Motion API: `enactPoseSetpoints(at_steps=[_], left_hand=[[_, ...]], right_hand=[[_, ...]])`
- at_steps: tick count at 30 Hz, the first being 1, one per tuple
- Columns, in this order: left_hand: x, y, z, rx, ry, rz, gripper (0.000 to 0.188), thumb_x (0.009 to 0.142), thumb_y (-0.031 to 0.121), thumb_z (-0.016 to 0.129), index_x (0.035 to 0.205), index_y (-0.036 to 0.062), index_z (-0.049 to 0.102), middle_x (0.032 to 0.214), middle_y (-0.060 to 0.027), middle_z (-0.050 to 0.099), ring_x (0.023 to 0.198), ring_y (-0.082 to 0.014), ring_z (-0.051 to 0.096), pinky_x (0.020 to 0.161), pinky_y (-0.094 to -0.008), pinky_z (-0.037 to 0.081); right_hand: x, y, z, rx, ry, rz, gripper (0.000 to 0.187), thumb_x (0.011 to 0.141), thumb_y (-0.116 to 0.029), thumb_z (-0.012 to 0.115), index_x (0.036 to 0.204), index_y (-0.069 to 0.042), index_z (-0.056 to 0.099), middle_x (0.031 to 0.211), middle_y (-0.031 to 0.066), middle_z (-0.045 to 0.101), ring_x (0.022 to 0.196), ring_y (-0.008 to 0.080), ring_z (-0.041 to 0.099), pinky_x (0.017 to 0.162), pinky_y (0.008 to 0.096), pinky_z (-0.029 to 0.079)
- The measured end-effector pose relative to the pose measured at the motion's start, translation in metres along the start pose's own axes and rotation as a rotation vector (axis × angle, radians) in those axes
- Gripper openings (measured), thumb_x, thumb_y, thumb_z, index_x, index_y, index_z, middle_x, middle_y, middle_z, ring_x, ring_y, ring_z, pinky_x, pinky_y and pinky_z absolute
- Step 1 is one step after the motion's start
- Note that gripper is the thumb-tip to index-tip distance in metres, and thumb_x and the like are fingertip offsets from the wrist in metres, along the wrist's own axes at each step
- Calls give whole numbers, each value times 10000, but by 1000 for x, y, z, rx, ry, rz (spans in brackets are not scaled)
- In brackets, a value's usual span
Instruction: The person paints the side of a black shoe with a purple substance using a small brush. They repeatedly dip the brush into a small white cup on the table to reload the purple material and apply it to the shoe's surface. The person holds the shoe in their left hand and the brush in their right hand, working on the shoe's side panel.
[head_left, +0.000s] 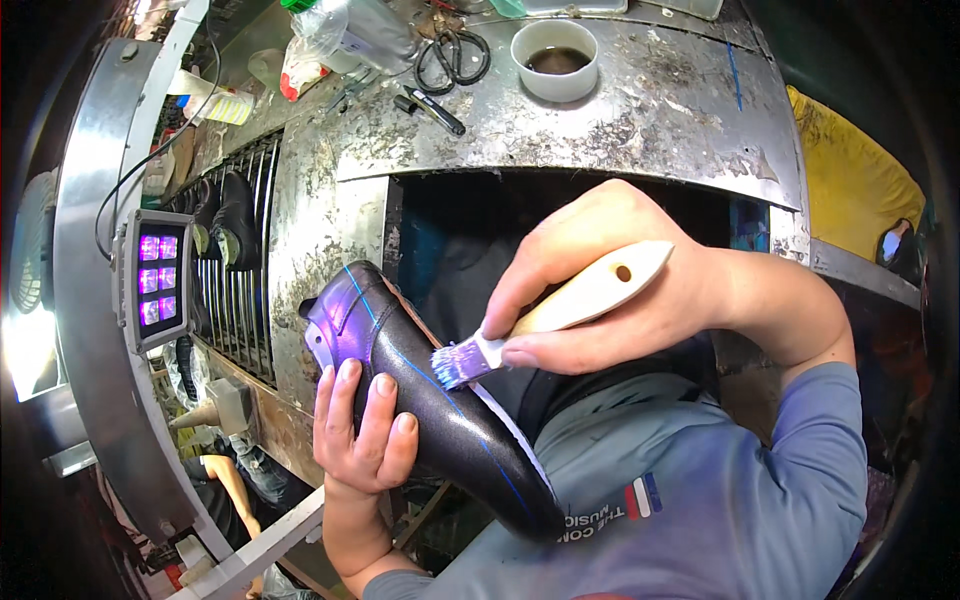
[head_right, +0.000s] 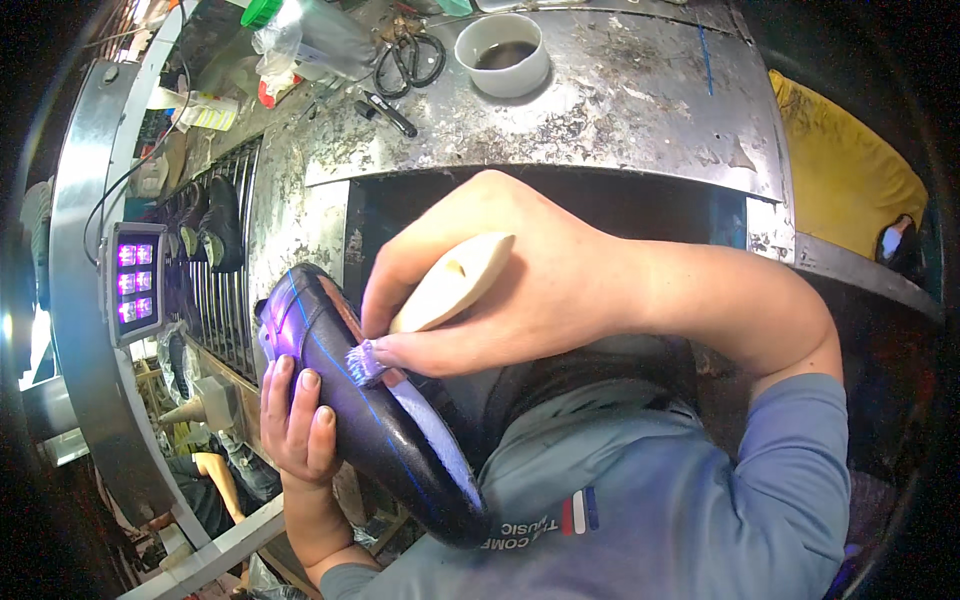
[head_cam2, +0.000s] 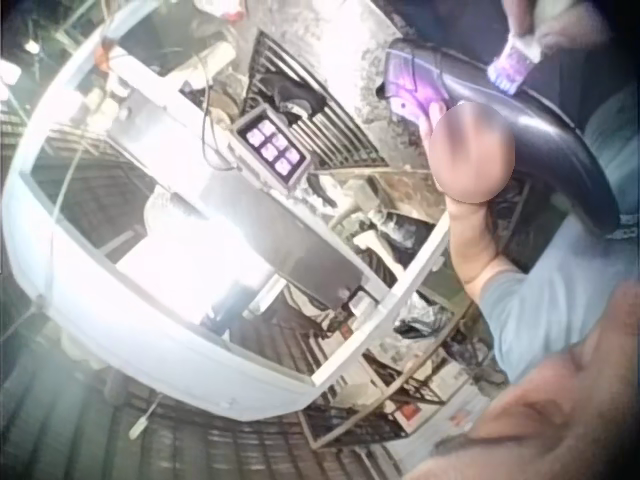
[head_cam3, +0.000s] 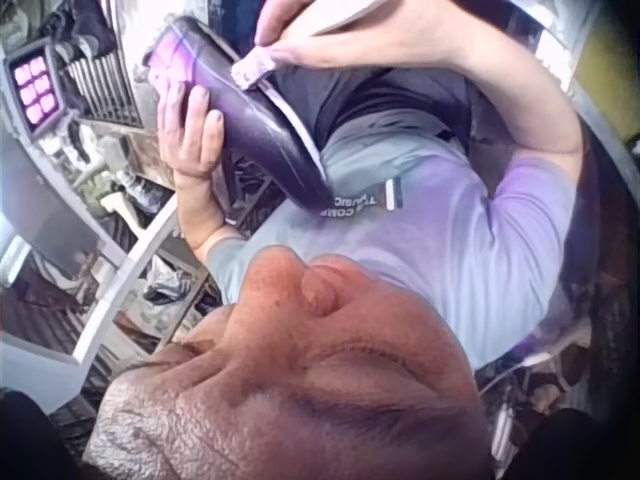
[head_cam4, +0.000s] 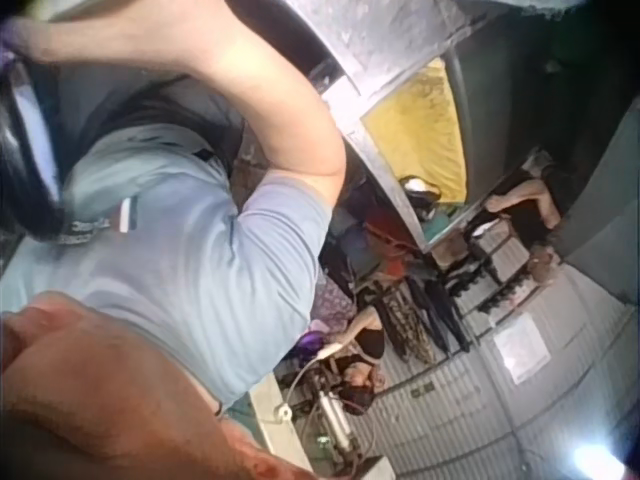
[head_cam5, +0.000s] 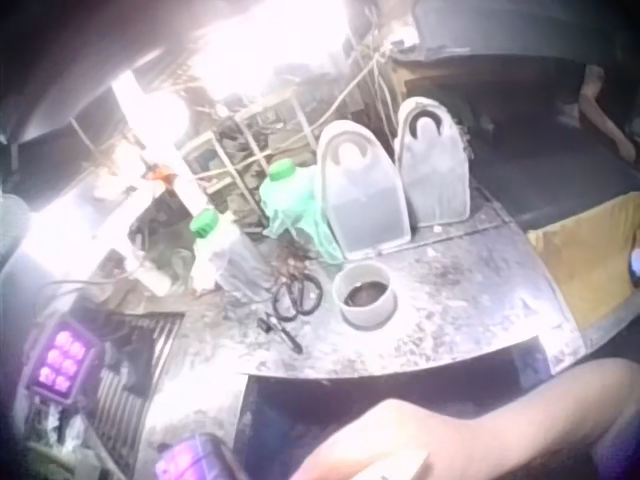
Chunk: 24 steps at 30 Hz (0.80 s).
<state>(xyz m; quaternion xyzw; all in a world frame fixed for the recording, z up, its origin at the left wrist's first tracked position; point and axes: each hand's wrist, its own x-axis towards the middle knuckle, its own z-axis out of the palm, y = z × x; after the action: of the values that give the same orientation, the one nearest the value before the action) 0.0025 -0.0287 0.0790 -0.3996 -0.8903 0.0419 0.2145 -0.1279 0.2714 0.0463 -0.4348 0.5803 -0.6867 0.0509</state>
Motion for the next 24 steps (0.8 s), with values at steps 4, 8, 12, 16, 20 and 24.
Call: enactPoseSetpoints(at_steps=[4, 8, 12, 16, 20, 24], left_hand=[[2, 0, -2, -16, -18, 9, 336, 981, 118, 592, 1286, 120, 453, 1282, -162, 616, 1109, -454, 646, 897, -609, 580], [4, 0, -4, -6, -31, 14, 328, 985, 118, 585, 1284, 119, 452, 1279, -164, 617, 1109, -456, 645, 889, -615, 581], [5, -1, -2, 1, -33, 4, 323, 985, 109, 583, 1280, 118, 453, 1276, -168, 617, 1110, -459, 645, 889, -616, 581], [5, -1, -1, 7, -50, -9, 315, 987, 85, 579, 1274, 109, 454, 1277, -171, 617, 1114, -463, 644, 888, -614, 581], [6, -1, 6, 30, -33, -31, 301, 994, 83, 582, 1268, 84, 456, 1241, -186, 647, 1105, -463, 653, 887, -591, 587], [4, -3, 11, 36, -24, -73, 312, 966, 39, 622, 1244, 66, 484, 1256, -200, 652, 1108, -458, 655, 881, -568, 592]], right_hand=[[6, 6, 4, 9, 6, -40, 123, 825, -134, 787, 879, -33, 743, 791, 91, 737, 707, 211, 722, 646, 298, 562], [7, 8, 5, 54, -18, -21, 101, 825, -99, 799, 887, -30, 759, 799, 79, 741, 689, 207, 719, 619, 296, 562], [4, -3, 1, 92, -61, 62, 84, 824, -103, 793, 869, -40, 762, 773, 72, 734, 667, 207, 710, 603, 296, 553], [-1, -11, -2, 86, -105, 16, 69, 823, -102, 786, 853, -46, 759, 754, 65, 726, 645, 206, 701, 583, 296, 543], [-6, -17, -3, 36, -122, -58, 55, 819, -93, 774, 854, -57, 752, 743, 55, 715, 627, 207, 691, 560, 299, 536], [-8, -23, -5, 2, -141, -80, 54, 809, -82, 772, 849, -59, 743, 739, 52, 708, 627, 208, 693, 549, 301, 535]])
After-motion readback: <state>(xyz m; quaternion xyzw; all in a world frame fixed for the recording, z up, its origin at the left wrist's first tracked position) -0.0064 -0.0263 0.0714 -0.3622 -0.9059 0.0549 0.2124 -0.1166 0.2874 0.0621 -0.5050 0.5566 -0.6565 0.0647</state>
